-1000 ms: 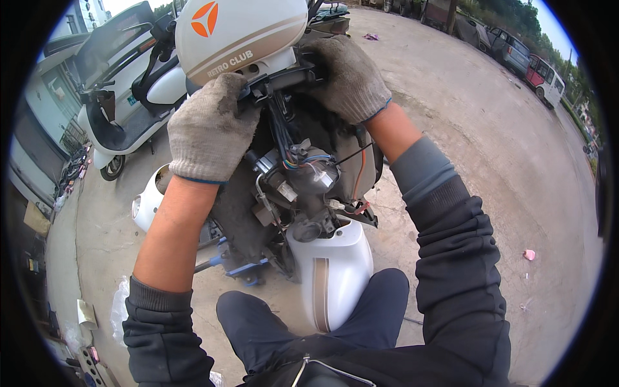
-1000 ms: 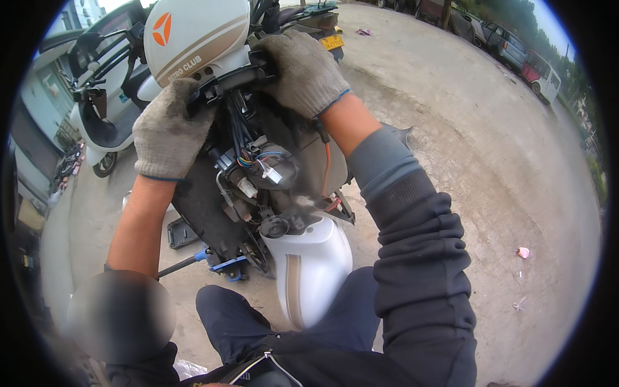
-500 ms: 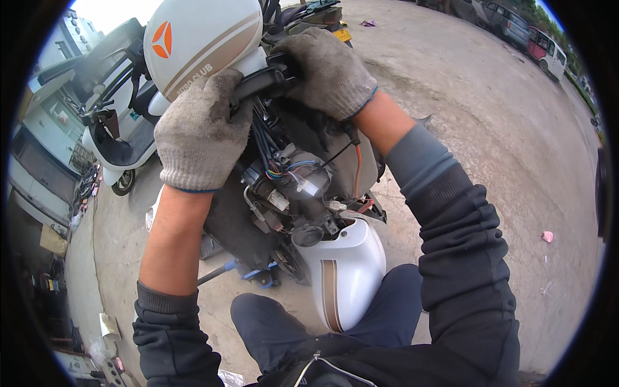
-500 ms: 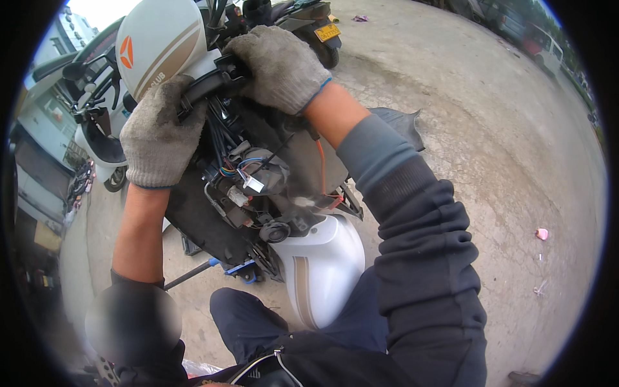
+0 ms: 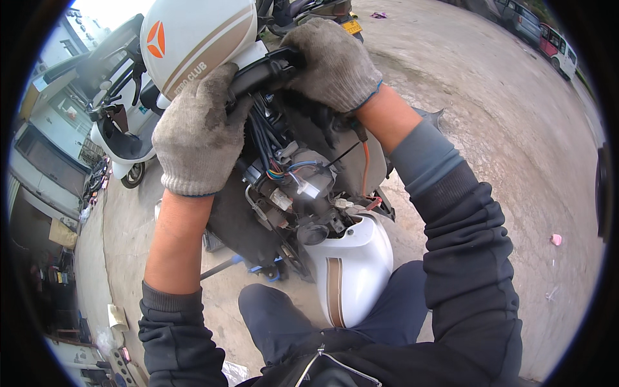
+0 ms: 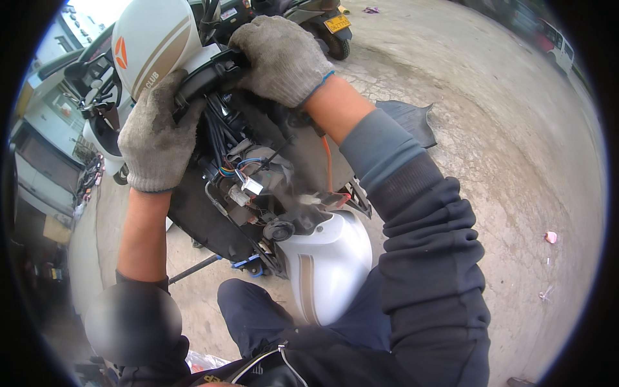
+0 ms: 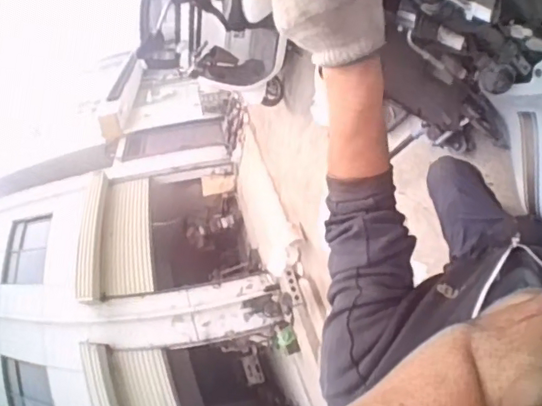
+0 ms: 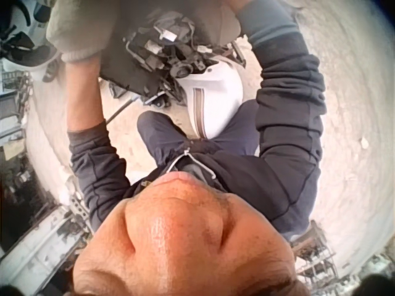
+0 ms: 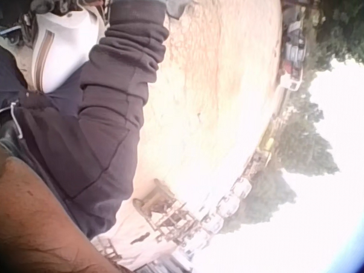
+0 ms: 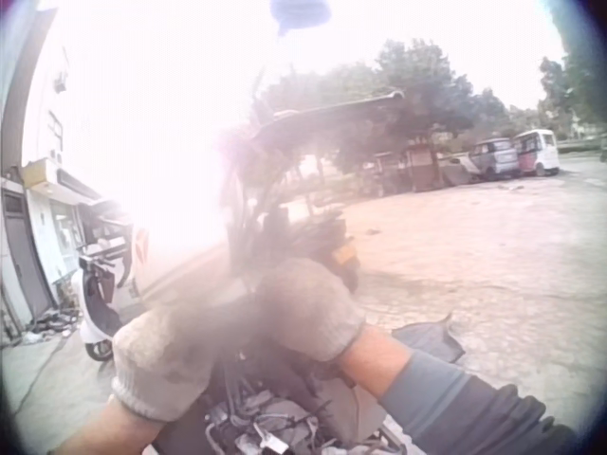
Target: The person works on a white scooter, using a cordless drill to tighten screws on the front fairing and then adjusting components near the front wheel hub. They handle the fairing, drill, and wheel area while seated on the ground.
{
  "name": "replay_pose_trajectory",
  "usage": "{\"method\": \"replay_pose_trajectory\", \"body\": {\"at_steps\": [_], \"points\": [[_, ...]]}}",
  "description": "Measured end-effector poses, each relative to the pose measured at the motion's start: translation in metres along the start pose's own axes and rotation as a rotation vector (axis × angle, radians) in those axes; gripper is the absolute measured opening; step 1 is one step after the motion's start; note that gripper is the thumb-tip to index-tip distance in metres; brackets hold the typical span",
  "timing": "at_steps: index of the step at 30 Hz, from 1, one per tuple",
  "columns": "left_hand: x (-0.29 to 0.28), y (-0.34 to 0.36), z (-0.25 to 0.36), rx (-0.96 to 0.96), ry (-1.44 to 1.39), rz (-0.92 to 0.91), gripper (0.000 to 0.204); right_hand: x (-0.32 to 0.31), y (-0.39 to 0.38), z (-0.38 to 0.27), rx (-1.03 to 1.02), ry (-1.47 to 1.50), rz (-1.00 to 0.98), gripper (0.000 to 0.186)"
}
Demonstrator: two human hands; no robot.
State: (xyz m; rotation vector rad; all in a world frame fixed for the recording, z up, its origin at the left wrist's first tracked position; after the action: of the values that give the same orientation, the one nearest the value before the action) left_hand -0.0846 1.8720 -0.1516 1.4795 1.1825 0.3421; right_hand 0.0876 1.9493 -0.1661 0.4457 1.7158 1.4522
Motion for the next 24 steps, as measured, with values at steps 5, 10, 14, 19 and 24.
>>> {"method": "replay_pose_trajectory", "body": {"at_steps": [5,10,14,19,24], "points": [[-0.005,0.0,-0.005,0.023,-0.103,-0.007,0.069,0.0,-0.001,-0.007,0.025,-0.05,-0.079,0.028],[-0.003,0.005,0.009,-0.001,0.059,-0.067,0.065,0.021,0.006,-0.021,-0.203,-0.327,-0.317,0.023],[-0.004,0.022,0.026,-0.091,-0.095,-0.201,0.063,0.017,0.008,-0.027,-0.322,-0.143,-0.323,0.021],[0.032,0.035,0.02,-0.427,-0.752,-0.459,0.042,0.011,0.004,-0.033,-0.401,-0.111,-0.311,0.021],[0.025,0.041,0.033,0.072,-0.203,-0.286,0.038,0.036,-0.003,-0.021,-0.425,-0.34,-0.466,0.021]]}}
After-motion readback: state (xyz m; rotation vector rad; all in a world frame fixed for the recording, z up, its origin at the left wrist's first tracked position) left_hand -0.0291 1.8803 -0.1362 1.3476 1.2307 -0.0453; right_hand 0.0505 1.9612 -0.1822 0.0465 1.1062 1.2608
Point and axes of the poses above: each hand's wrist, its own y-axis towards the middle knuckle, its own x-axis out of the palm, z = x × y, the point moved 9 cm from there along y, towards the middle knuckle, and after that the axes turned 3 degrees about -y, right-handed, at the moved point
